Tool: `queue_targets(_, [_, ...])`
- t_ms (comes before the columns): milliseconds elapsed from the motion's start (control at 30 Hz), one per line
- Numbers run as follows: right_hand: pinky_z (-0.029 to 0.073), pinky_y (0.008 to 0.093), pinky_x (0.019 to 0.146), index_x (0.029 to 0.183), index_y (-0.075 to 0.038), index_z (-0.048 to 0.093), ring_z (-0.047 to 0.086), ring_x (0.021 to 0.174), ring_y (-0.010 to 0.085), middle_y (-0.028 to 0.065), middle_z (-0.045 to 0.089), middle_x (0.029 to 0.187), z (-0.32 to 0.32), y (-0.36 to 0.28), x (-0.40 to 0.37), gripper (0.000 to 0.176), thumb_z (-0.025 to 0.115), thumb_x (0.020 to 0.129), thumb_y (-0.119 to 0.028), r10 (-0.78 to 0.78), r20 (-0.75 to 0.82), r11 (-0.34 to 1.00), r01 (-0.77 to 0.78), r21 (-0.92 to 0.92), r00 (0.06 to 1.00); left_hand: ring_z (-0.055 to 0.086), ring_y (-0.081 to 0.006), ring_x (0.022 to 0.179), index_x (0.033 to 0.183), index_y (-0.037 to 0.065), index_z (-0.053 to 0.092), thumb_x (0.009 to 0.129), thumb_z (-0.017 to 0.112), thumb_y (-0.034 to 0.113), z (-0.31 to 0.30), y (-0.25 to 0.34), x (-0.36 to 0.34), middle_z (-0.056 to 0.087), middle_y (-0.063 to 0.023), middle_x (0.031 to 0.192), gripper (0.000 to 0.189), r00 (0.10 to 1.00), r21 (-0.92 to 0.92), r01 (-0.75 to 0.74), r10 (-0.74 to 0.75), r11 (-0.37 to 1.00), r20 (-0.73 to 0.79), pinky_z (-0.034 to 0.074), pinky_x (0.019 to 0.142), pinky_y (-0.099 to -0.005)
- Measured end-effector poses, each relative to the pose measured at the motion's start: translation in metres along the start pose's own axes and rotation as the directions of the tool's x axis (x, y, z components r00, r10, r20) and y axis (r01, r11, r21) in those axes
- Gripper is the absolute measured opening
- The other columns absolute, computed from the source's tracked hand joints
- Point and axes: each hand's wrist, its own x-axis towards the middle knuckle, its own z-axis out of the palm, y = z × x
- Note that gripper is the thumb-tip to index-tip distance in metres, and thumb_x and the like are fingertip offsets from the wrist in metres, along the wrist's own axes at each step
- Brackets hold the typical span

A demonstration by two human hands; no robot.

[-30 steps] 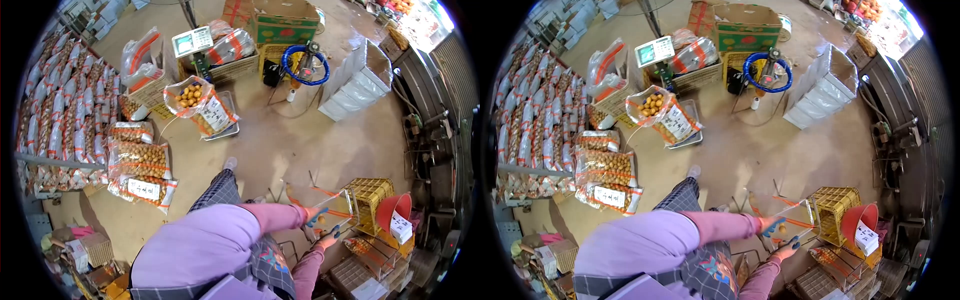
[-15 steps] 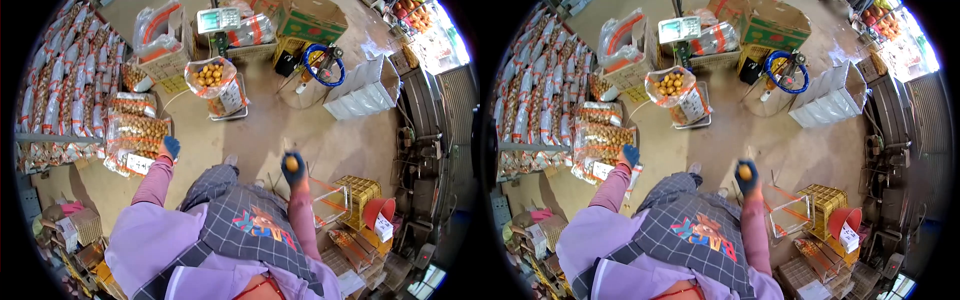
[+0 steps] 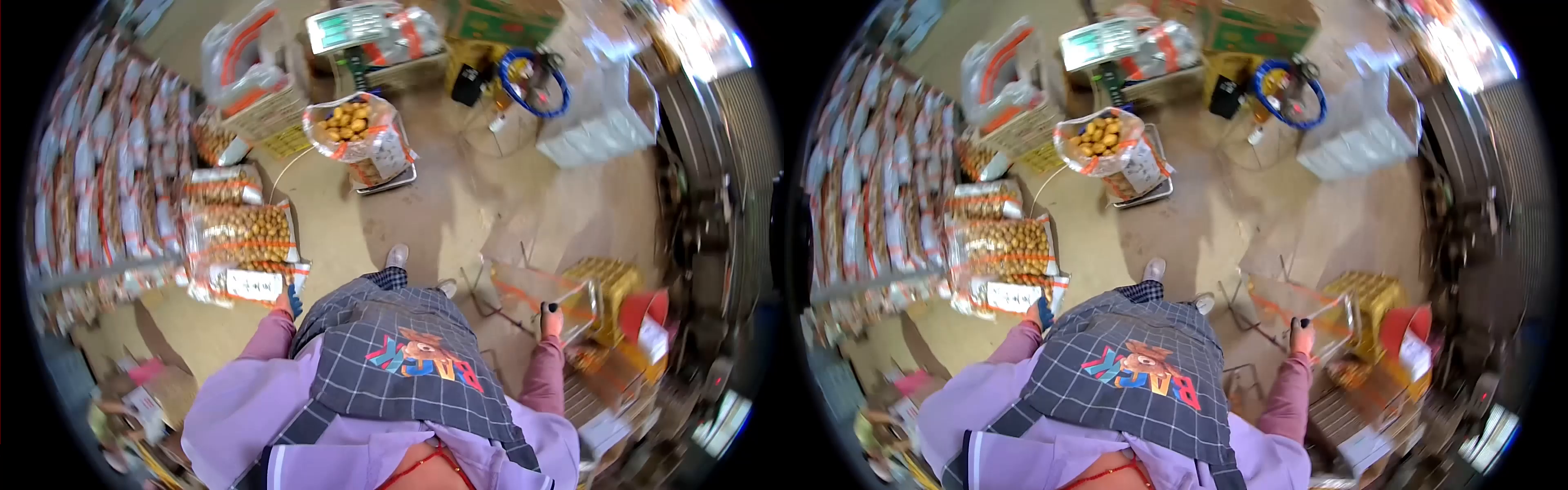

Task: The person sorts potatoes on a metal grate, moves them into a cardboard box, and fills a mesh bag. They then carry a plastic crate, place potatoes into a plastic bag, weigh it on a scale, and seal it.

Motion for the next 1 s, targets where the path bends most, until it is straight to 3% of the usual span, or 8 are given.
queue_targets(67, [0.047, 0.0413, 0.093, 0.121, -0.005, 0.059, 0.061, 0.108, 0.0317, 0.0201, 0.064, 0.115, 0.038, 0.089, -0.025, 0.054, 0.069, 0.08, -0.038, -0.39, -0.023, 0.916, 0.385, -0.11, 0.921, 0.037, -0.0166, 0.046, 0.067, 0.022, 0.044, 0.089, 0.053, 0.049, -0.016, 0.016, 0.007, 0.034, 0.0022, 0.056, 0.036, 0.994, 0.214, -0.112, 0.108, 0.97, 0.03, 0.028, 0.044, -0.0322])
queue_targets(133, [0.047, 0.0458, 0.093, 0.132, -0.008, 0.051, 0.059, 0.109, 0.0364, 0.0242, 0.06, 0.118, -0.001, -0.013, -0.071, 0.064, 0.068, 0.079, -0.039, 0.194, 0.273, 0.957, -0.121, -0.263, 0.942, 0.051, -0.0187, 0.069, 0.1, 0.018, 0.051, 0.09, 0.051, 0.053, -0.026, 0.059, 0.018, 0.05, 0.0005, 0.082, 0.037, 0.994, 0.354, -0.03, -0.008, 0.935, 0.105, 0.041, 0.061, -0.039])
queue_targets(233, [0.051, 0.045, 0.083, 0.108, -0.006, 0.065, 0.063, 0.097, 0.0356, 0.0207, 0.066, 0.104, 0.063, 0.028, -0.084, 0.03, 0.057, 0.085, -0.023, 0.064, -0.123, 0.973, -0.09, -0.211, 0.99, 0.058, -0.0197, 0.084, 0.12, 0.021, 0.053, 0.089, 0.05, 0.057, 0.0, 0.124, 0.032, 0.061, 0.0006, 0.101, 0.048, 0.995, 0.61, 0.019, -0.073, 0.792, 0.065, 0.043, 0.072, -0.0412])
queue_targets(333, [0.051, 0.0442, 0.08, 0.095, -0.007, 0.069, 0.066, 0.091, 0.0346, 0.0181, 0.068, 0.096, 0.072, 0.041, -0.115, 0.022, 0.054, 0.081, -0.016, 0.1, -0.129, 0.946, -0.135, -0.295, 0.987, 0.058, -0.0189, 0.085, 0.114, 0.019, 0.056, 0.091, 0.052, 0.051, 0.058, 0.165, 0.019, 0.06, 0.0015, 0.098, 0.039, 0.959, 0.556, -0.176, 0.014, 0.812, 0.282, 0.044, 0.071, -0.037])
queue_targets(367, [0.051, 0.0442, 0.08, 0.095, -0.007, 0.069, 0.066, 0.091, 0.0346, 0.0181, 0.068, 0.096, 0.082, 0.051, -0.132, 0.022, 0.054, 0.081, -0.016, 0.135, -0.141, 0.95, -0.168, -0.265, 0.981, 0.059, -0.0178, 0.088, 0.114, 0.018, 0.057, 0.092, 0.052, 0.048, 0.063, 0.196, 0.059, 0.061, 0.0014, 0.099, 0.038, 0.592, 0.519, -0.097, -0.37, 0.849, 0.716, 0.044, 0.073, -0.0346])
queue_targets(433, [0.051, 0.0451, 0.077, 0.095, -0.007, 0.068, 0.066, 0.088, 0.0346, 0.0176, 0.068, 0.093, 0.096, 0.052, -0.148, 0.023, 0.054, 0.082, -0.021, 0.041, -0.146, 0.954, -0.082, -0.288, 0.988, 0.059, -0.0168, 0.09, 0.116, 0.017, 0.058, 0.092, 0.054, 0.044, 0.145, 0.164, -0.028, 0.062, 0.0012, 0.102, 0.037, 0.926, 0.641, -0.31, 0.072, 0.702, 0.37, 0.046, 0.073, -0.0325])
queue_targets(700, [0.052, 0.044, 0.07, 0.085, -0.011, 0.067, 0.067, 0.077, 0.032, 0.0137, 0.068, 0.082, 0.242, 0.09, -0.342, 0.018, 0.064, 0.076, -0.026, -0.067, -0.01, 0.963, 0.062, -0.263, 0.998, 0.061, -0.0156, 0.09, 0.127, 0.01, 0.056, 0.093, 0.056, 0.035, 0.213, 0.094, -0.088, 0.062, -0.0035, 0.111, 0.042, 0.711, 0.686, -0.623, -0.091, 0.376, 0.697, 0.047, 0.076, -0.0296])
queue_targets(1000, [0.05, 0.0418, 0.08, 0.099, -0.011, 0.068, 0.067, 0.087, 0.03, 0.0143, 0.07, 0.093, 0.279, 0.047, -0.536, 0.033, 0.061, 0.08, -0.037, 0.27, 0.236, 0.953, -0.224, -0.203, 0.934, 0.054, -0.0137, 0.067, 0.107, 0.001, 0.067, 0.087, 0.061, 0.037, 0.139, 0.049, -0.065, 0.064, -0.0047, 0.08, 0.042, 0.702, 0.701, -0.712, -0.065, -0.037, 0.709, 0.044, 0.061, -0.0291])
